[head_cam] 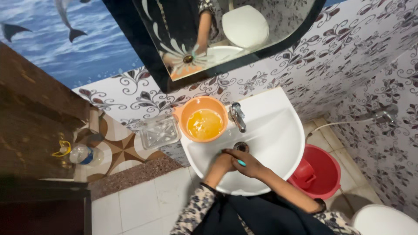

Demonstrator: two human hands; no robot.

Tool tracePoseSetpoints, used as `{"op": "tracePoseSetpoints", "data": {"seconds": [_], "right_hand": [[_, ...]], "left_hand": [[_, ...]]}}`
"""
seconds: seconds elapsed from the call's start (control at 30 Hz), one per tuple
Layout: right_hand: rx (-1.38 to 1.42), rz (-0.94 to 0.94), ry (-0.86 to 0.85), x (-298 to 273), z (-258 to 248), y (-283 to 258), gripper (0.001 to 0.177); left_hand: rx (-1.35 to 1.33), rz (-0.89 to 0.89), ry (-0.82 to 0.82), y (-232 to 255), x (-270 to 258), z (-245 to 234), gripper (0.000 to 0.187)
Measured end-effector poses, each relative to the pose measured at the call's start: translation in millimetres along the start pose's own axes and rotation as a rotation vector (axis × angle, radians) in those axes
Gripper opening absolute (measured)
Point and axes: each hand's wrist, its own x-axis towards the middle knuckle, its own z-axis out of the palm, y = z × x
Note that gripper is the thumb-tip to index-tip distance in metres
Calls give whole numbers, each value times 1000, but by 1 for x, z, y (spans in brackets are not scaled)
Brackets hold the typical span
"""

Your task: The person scrubs a white bathroom sink using a blue scrub brush. They repeatedly dip the brush into an orange bowl containing soapy water and scrub various areas of the sink basin, including around the drain and under the faucet.

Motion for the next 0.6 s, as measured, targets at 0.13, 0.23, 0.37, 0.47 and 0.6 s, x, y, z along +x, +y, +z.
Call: {"op": "tracePoseSetpoints", "data": {"seconds": [0.13, 0.23, 0.37, 0.47, 0.6], "right_hand": [[56, -215, 78, 15, 25, -27, 44], [-52, -65, 73, 28, 36, -22, 49], [-409, 316, -45, 5, 33, 10, 49], [-376, 305, 20, -26, 28, 5, 56], [-315, 349, 67, -50, 40, -22, 71]], "left_hand": [[124, -37, 39, -36, -58, -41, 29], [104, -22, 62, -54, -43, -48, 26], [-37, 88, 41, -22, -7, -7, 23], [-97, 148, 131, -6, -14, 10, 20], [-139, 74, 184, -5, -54, -6, 10]]}}
